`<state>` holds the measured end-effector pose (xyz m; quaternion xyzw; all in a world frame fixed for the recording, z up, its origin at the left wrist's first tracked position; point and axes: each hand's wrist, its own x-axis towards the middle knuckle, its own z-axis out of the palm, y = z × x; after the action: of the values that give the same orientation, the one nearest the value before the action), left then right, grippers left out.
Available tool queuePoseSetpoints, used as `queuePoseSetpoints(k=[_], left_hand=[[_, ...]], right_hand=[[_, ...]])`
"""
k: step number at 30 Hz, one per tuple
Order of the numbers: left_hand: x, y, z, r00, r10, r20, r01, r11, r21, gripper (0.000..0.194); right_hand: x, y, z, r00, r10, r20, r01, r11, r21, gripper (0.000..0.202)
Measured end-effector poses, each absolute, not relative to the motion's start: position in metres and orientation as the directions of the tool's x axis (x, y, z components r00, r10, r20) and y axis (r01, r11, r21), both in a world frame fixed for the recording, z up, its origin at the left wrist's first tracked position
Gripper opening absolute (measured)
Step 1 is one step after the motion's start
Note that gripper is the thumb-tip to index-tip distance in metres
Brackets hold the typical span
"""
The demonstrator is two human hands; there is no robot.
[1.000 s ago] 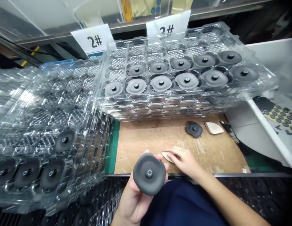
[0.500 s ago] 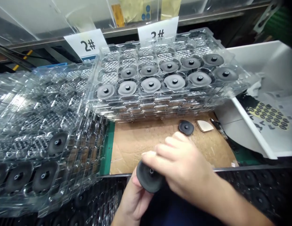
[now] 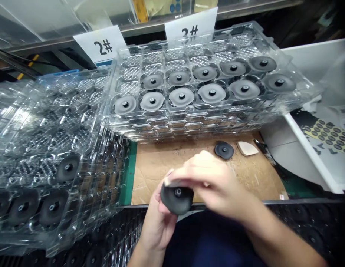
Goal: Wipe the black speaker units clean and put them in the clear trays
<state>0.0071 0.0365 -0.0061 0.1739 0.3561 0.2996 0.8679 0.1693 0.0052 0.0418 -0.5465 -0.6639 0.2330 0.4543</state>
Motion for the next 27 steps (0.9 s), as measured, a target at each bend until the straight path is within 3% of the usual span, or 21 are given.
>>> queuePoseSetpoints(k=[5, 10, 15, 17, 20, 23, 25, 27], left_hand=[[0.001, 0.044, -0.004, 0.530, 0.708, -0.467, -0.449, 0.701, 0.554, 0.050], [0.001, 0.047, -0.002, 0.523, 0.709, -0.473, -0.455, 0.701, 0.549, 0.057], [0.003, 0.046, -0.003, 0.532, 0.702, -0.473, -0.439, 0.707, 0.554, 0.056], [0.005, 0.044, -0.003, 0.529, 0.708, -0.469, -0.450, 0.702, 0.552, 0.051], [0.005, 0.043, -0.005, 0.542, 0.675, -0.501, -0.434, 0.735, 0.520, 0.045], [0.005, 0.043, -0.007, 0.527, 0.686, -0.501, -0.420, 0.723, 0.549, 0.044], [0.005, 0.043, -0.006, 0.521, 0.710, -0.474, -0.429, 0.698, 0.573, 0.043], [0.006, 0.043, -0.001, 0.524, 0.705, -0.478, -0.434, 0.703, 0.563, 0.040]], right_hand=[[0.192, -0.014, 0.000, 0.184, 0.981, -0.067, 0.418, -0.140, -0.898, 0.015], [0.170, -0.029, -0.058, 0.174, 0.968, -0.183, 0.407, -0.240, -0.881, 0.016], [0.165, -0.017, -0.021, 0.333, 0.937, -0.104, 0.368, -0.230, -0.901, 0.020], [0.161, -0.009, 0.013, 0.348, 0.935, 0.063, 0.361, -0.072, -0.930, 0.022], [0.151, 0.000, 0.050, 0.116, 0.960, 0.255, 0.401, 0.190, -0.896, 0.025], [0.145, 0.008, 0.060, -0.104, 0.987, 0.126, 0.442, 0.159, -0.883, 0.019], [0.143, 0.014, 0.058, -0.106, 0.991, 0.077, 0.484, 0.119, -0.867, 0.018], [0.140, 0.017, 0.054, -0.011, 0.984, 0.176, 0.506, 0.158, -0.848, 0.021]])
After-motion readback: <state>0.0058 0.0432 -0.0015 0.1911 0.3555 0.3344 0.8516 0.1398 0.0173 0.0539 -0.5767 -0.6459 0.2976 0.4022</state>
